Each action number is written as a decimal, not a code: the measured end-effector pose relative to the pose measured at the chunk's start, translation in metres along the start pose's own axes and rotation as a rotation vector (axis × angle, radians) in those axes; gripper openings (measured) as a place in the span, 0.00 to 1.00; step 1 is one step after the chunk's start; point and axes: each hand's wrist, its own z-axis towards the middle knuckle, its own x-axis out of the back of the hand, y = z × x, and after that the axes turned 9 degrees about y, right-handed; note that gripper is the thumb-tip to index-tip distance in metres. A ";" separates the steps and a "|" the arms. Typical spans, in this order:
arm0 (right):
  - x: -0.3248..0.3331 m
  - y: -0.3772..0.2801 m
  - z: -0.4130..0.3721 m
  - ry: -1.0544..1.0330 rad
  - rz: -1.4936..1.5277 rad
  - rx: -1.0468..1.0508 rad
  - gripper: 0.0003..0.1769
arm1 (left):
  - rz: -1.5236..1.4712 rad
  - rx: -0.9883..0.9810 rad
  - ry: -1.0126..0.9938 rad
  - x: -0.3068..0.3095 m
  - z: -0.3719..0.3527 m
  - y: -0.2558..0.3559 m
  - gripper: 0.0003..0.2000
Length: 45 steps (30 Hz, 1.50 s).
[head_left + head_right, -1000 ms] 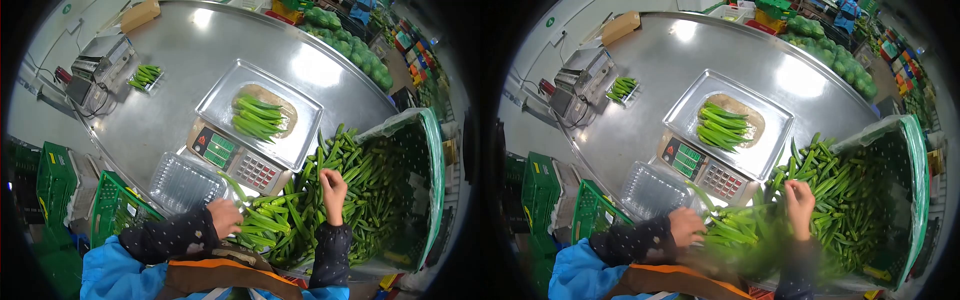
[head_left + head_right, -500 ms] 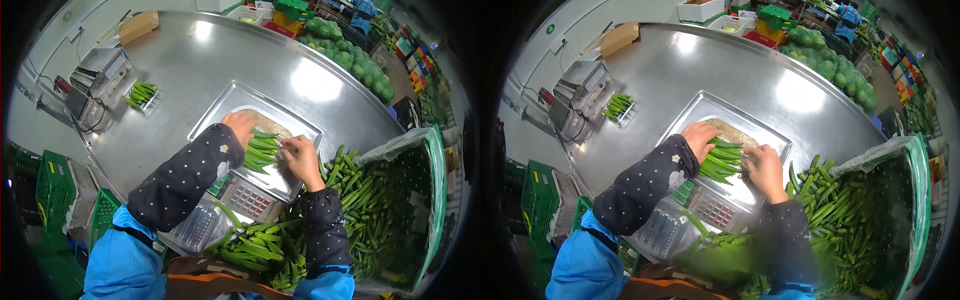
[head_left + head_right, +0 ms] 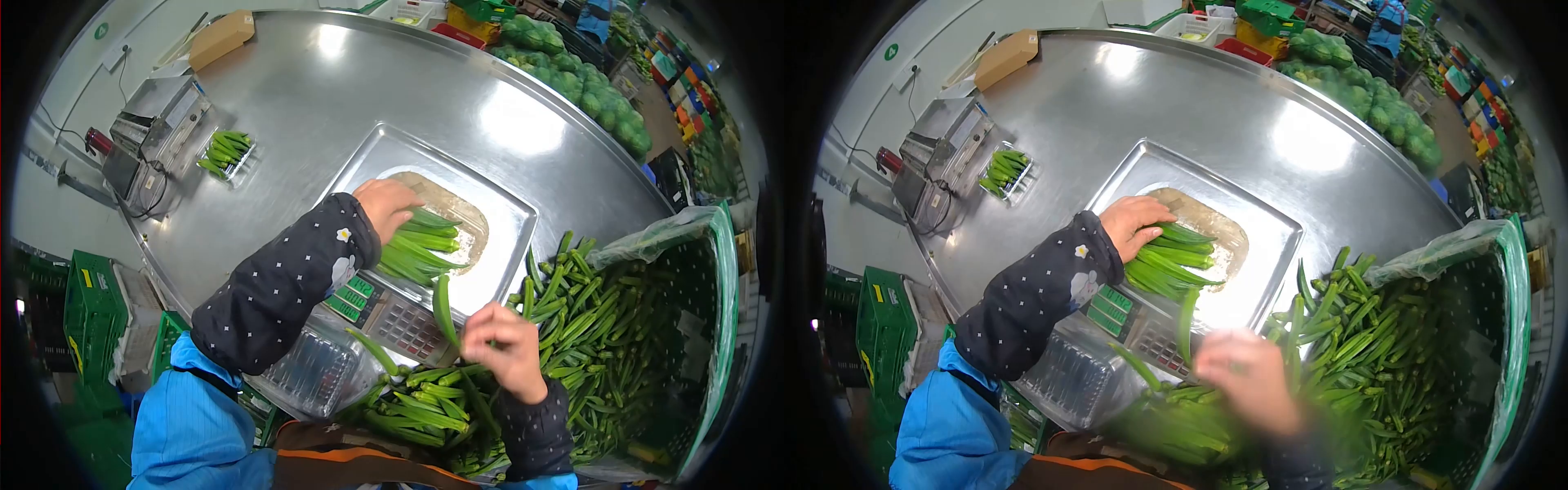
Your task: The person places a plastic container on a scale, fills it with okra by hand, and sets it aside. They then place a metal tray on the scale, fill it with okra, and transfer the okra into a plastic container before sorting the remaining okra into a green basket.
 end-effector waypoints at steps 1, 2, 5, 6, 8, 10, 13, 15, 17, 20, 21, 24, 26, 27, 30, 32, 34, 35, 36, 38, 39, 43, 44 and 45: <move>0.001 -0.002 -0.009 -0.046 -0.002 0.064 0.04 | -0.012 -0.020 -0.013 0.001 0.000 0.000 0.16; 0.002 0.000 -0.019 -0.067 0.042 0.043 0.05 | -0.013 -0.016 -0.014 -0.001 -0.001 0.002 0.16; -0.001 0.008 -0.047 -0.159 0.239 -0.103 0.06 | 0.147 -0.061 -0.044 -0.005 -0.003 0.015 0.17; -0.003 0.015 -0.053 -0.224 0.204 -0.104 0.06 | 0.146 -0.050 -0.036 -0.008 -0.006 0.016 0.18; -0.012 0.020 -0.057 -0.320 0.096 -0.151 0.10 | 0.142 -0.040 -0.032 -0.011 -0.012 0.017 0.18; -0.011 0.020 -0.052 -0.290 -0.089 -0.194 0.12 | 0.053 -0.080 0.012 -0.008 -0.019 0.019 0.17; 0.002 0.011 -0.010 0.062 -0.019 -0.288 0.07 | 0.113 -0.145 0.102 -0.012 -0.036 0.026 0.16; 0.013 0.023 0.033 0.269 -0.294 -0.111 0.07 | 0.158 -0.166 0.161 -0.013 -0.045 0.032 0.16; 0.014 0.039 0.079 0.354 -0.565 0.320 0.08 | 0.194 -0.146 0.176 -0.012 -0.048 0.033 0.17; 0.004 0.048 0.118 0.271 -0.748 0.414 0.10 | 0.237 -0.165 0.149 -0.013 -0.046 0.029 0.17; 0.001 0.050 0.125 0.191 -0.901 0.497 0.11 | 0.253 -0.169 0.123 -0.012 -0.045 0.029 0.17; -0.006 0.057 0.135 0.156 -1.035 0.514 0.12 | 0.211 -0.134 0.076 -0.011 -0.043 0.027 0.20; -0.006 0.062 0.138 0.152 -1.084 0.570 0.12 | 0.182 -0.085 0.052 -0.002 -0.044 0.031 0.24; -0.005 0.063 0.139 0.151 -1.084 0.571 0.12 | 0.150 -0.038 0.022 0.004 -0.045 0.034 0.29; 0.001 0.063 0.141 0.095 -1.108 0.579 0.12 | 0.164 0.025 -0.143 0.023 -0.051 0.032 0.39; 0.006 0.056 0.143 0.003 -1.040 0.539 0.12 | 0.179 0.016 -0.162 0.022 -0.054 0.024 0.42; 0.002 0.046 0.144 0.041 -0.940 0.517 0.10 | 0.196 0.009 -0.175 0.023 -0.053 0.025 0.44; -0.002 0.042 0.145 0.075 -0.840 0.490 0.08 | 0.136 0.034 -0.037 0.023 -0.052 0.030 0.40; -0.007 0.040 0.149 0.071 -0.837 0.493 0.08 | 0.076 0.058 0.100 0.024 -0.052 0.033 0.36; -0.020 0.035 0.158 0.071 -0.804 0.369 0.07 | -0.037 0.186 0.304 0.025 -0.056 0.017 0.31; -0.027 0.035 0.162 0.069 -0.796 0.374 0.07 | -0.155 0.304 0.508 0.027 -0.056 0.011 0.26; -0.049 0.040 0.173 -0.044 -1.108 0.342 0.10 | 0.012 0.253 0.550 0.043 -0.065 -0.002 0.13; -0.051 0.041 0.176 -0.065 -1.125 0.315 0.09 | 0.013 0.255 0.548 0.042 -0.066 -0.002 0.13; -0.052 0.040 0.179 -0.087 -1.142 0.288 0.10 | -0.017 0.188 0.480 0.042 -0.063 0.004 0.11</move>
